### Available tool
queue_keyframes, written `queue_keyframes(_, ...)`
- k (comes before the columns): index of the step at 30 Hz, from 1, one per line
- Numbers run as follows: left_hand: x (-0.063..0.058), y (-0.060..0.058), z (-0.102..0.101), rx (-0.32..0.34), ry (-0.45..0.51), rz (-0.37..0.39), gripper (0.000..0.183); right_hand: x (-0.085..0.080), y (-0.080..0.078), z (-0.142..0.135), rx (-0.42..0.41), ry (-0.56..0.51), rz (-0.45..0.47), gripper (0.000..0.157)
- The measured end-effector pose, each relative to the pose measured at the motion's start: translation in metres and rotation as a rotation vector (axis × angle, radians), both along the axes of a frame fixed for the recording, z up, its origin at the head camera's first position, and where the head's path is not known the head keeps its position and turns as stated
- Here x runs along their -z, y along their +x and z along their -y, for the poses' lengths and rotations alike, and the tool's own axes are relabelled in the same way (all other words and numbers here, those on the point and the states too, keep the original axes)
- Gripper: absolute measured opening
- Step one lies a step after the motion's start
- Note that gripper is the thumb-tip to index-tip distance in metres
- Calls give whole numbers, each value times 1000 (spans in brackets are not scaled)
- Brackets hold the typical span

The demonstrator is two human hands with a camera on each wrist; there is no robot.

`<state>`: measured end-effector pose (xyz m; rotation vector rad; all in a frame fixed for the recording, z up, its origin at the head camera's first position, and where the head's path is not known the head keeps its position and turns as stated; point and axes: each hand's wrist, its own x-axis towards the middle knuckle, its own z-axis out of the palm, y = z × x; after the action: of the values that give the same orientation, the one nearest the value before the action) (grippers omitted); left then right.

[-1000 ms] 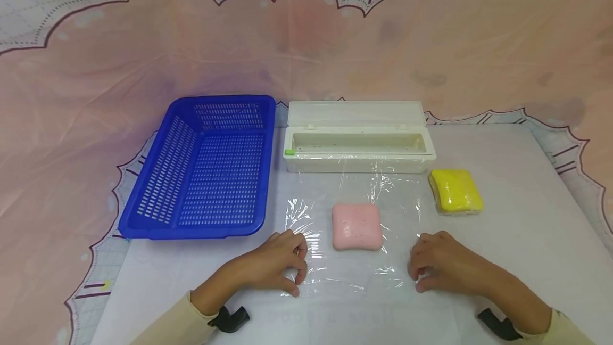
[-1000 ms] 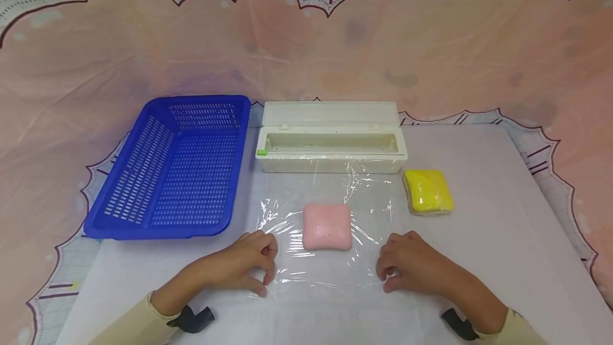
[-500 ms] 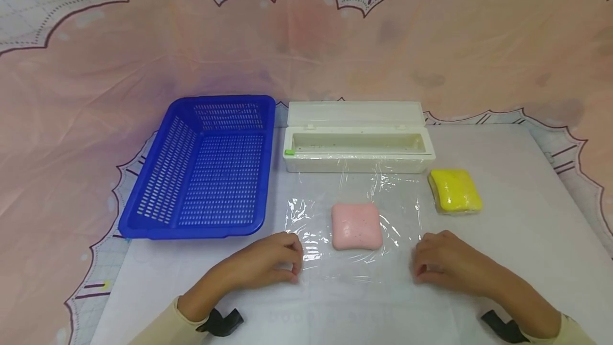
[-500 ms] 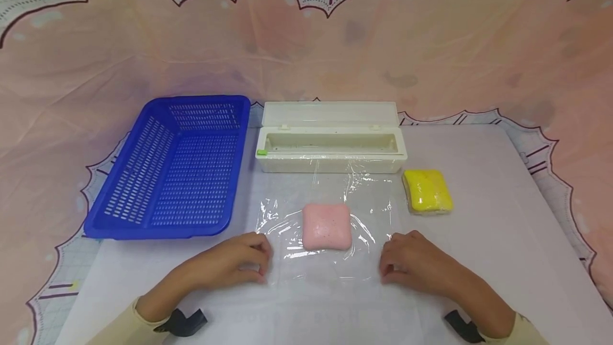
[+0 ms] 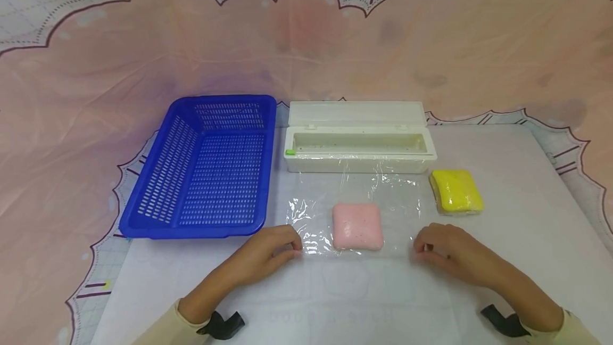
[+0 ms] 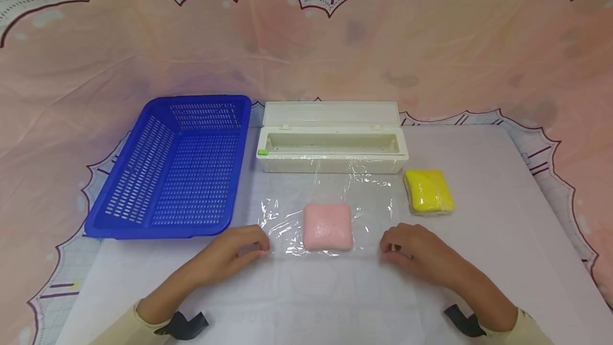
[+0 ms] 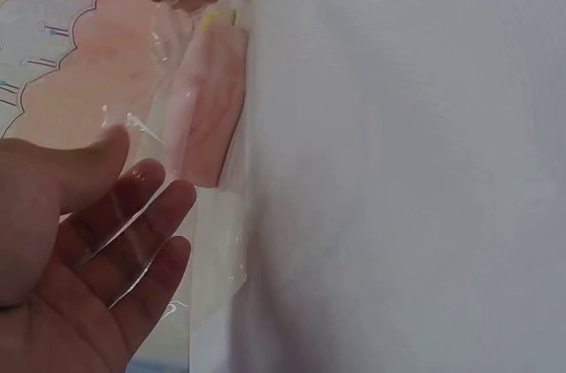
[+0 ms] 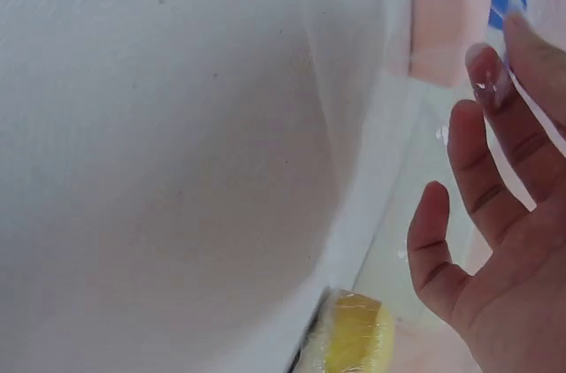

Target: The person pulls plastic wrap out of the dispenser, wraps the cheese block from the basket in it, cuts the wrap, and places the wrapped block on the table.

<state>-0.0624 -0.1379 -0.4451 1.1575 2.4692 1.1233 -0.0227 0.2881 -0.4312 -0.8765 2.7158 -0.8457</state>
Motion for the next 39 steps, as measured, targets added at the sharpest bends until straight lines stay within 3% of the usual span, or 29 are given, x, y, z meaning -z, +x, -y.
queue_keyframes(8, 3, 4, -8, -155, 21, 9, 6, 1, -1, 0, 73, -46, -52, 30)
queue_keyframes(13, 4, 5, -12, -223, 31, 50, 7, 3, -4, 3, 130, -44, -31, 28)
queue_keyframes(16, 5, 4, -15, -253, 53, 113, 9, 4, -7, 6, 163, -35, 3, 25)
queue_keyframes(23, 12, -6, -21, -299, 159, 358, 10, 6, -13, 9, 230, -16, 83, 18)
queue_keyframes(29, 15, -13, -25, -356, 156, 452, 8, 7, -17, 11, 234, -49, 125, 11)
queue_keyframes(33, 15, -18, -30, -414, 114, 407, 2, 9, -20, 13, 254, -22, 130, 9)
queue_keyframes(37, 14, -17, -34, -450, 60, 235, 15, 7, -19, 19, 314, 73, 73, 12)
queue_keyframes(39, 13, -14, -36, -460, 53, 165, 22, 7, -17, 24, 335, 136, -7, 19)
